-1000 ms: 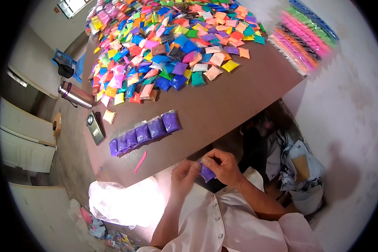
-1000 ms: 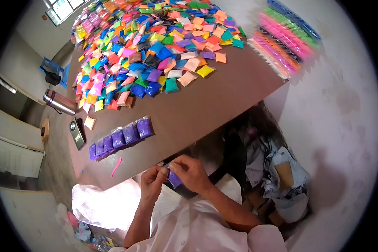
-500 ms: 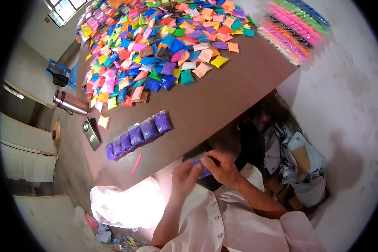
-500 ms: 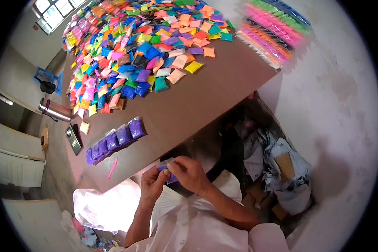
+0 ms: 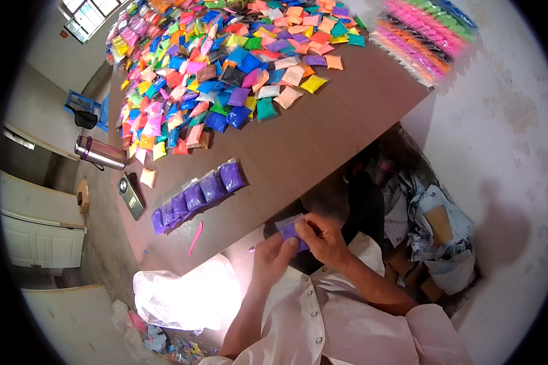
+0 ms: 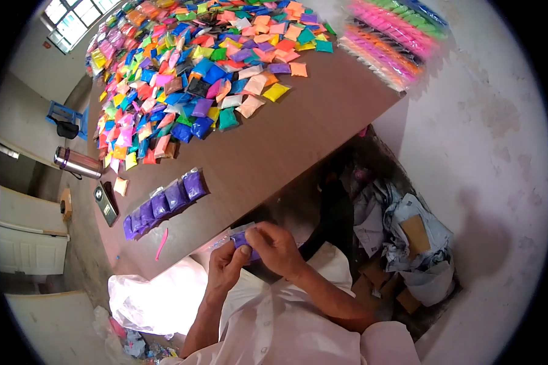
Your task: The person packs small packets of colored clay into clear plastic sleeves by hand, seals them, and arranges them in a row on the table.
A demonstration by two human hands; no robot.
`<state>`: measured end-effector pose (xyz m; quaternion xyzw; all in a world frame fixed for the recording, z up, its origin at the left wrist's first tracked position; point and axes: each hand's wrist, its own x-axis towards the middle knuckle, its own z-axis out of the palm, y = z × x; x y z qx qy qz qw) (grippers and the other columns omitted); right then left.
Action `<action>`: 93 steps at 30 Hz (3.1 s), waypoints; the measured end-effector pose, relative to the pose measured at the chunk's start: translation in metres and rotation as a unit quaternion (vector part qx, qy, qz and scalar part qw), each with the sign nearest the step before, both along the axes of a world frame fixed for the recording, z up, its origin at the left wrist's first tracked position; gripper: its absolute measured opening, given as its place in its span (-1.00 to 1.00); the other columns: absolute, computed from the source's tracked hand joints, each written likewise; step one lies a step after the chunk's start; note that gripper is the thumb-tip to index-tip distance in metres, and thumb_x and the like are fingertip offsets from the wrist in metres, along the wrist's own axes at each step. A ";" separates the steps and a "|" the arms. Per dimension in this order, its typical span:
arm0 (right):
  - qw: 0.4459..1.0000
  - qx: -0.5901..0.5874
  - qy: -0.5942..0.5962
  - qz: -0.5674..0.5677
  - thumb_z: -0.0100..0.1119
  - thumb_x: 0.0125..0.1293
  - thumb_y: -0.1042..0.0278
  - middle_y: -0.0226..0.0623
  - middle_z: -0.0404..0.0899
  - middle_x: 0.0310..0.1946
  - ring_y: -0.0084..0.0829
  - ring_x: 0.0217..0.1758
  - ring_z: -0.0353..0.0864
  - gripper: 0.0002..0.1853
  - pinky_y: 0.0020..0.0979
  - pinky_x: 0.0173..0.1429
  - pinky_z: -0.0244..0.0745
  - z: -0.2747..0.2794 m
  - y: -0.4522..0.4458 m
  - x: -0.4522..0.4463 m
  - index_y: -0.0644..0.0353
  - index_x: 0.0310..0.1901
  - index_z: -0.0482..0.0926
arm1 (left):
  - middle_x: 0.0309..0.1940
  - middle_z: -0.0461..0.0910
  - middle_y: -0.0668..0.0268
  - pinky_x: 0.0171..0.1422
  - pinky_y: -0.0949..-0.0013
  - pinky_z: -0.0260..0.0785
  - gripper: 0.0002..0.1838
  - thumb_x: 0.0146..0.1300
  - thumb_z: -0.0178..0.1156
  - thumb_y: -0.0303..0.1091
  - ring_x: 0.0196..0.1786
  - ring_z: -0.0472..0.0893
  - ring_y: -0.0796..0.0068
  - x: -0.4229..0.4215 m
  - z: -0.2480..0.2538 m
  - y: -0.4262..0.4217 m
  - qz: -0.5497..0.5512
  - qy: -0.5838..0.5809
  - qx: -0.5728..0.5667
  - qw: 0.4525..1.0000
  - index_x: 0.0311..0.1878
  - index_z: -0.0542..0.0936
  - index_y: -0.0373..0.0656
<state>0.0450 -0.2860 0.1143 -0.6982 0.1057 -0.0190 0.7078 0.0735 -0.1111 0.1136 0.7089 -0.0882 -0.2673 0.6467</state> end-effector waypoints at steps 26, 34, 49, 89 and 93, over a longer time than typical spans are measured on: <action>0.993 0.116 -0.006 -0.005 0.23 0.51 0.20 -0.38 0.68 -0.28 -0.60 -0.21 0.58 -0.73 -0.47 -0.08 0.55 -0.007 0.000 -0.008 0.27 -0.07 0.66 | -0.27 0.71 0.36 -0.10 0.46 0.50 -0.64 0.46 0.31 -0.09 -0.21 0.64 0.59 -0.005 -0.002 -0.005 0.015 0.079 -0.028 0.996 -0.03 0.71 -0.26; 0.998 0.064 -0.003 0.011 0.26 0.48 0.21 -0.38 0.69 -0.26 -0.62 -0.19 0.61 -0.73 -0.50 -0.07 0.55 -0.009 0.002 -0.013 0.28 -0.05 0.67 | -0.25 0.67 0.43 -0.11 0.53 0.42 -0.83 0.49 0.29 -0.31 -0.21 0.57 0.70 -0.005 -0.004 -0.001 0.055 0.046 -0.073 0.995 -0.12 0.67 -0.25; 0.995 0.099 0.015 0.025 0.26 0.48 0.24 -0.36 0.72 -0.23 -0.58 -0.12 0.68 -0.75 -0.50 0.03 0.60 -0.017 -0.006 -0.018 0.27 -0.05 0.69 | -0.31 0.66 0.47 -0.16 0.59 0.37 -0.87 0.48 0.29 -0.37 -0.25 0.55 0.73 -0.006 -0.003 -0.007 0.076 0.061 -0.087 0.991 -0.12 0.66 -0.24; 0.987 0.146 0.071 0.021 0.26 0.45 0.36 -0.36 0.67 -0.24 -0.61 -0.13 0.63 -0.80 -0.47 0.03 0.57 -0.054 0.005 -0.057 0.31 -0.02 0.63 | -0.23 0.71 0.36 -0.04 0.54 0.48 -0.89 0.45 0.28 -0.47 -0.19 0.62 0.67 -0.026 -0.045 0.007 0.058 0.056 -0.035 0.996 -0.08 0.68 -0.33; 0.985 0.166 0.055 -0.008 0.26 0.46 0.33 -0.36 0.68 -0.23 -0.62 -0.13 0.63 -0.80 -0.48 0.02 0.57 -0.064 0.005 -0.061 0.28 -0.04 0.65 | -0.17 0.71 0.38 0.03 0.52 0.47 -0.86 0.44 0.29 -0.46 -0.13 0.62 0.66 -0.033 -0.038 -0.003 0.078 0.105 -0.068 0.989 -0.03 0.68 -0.32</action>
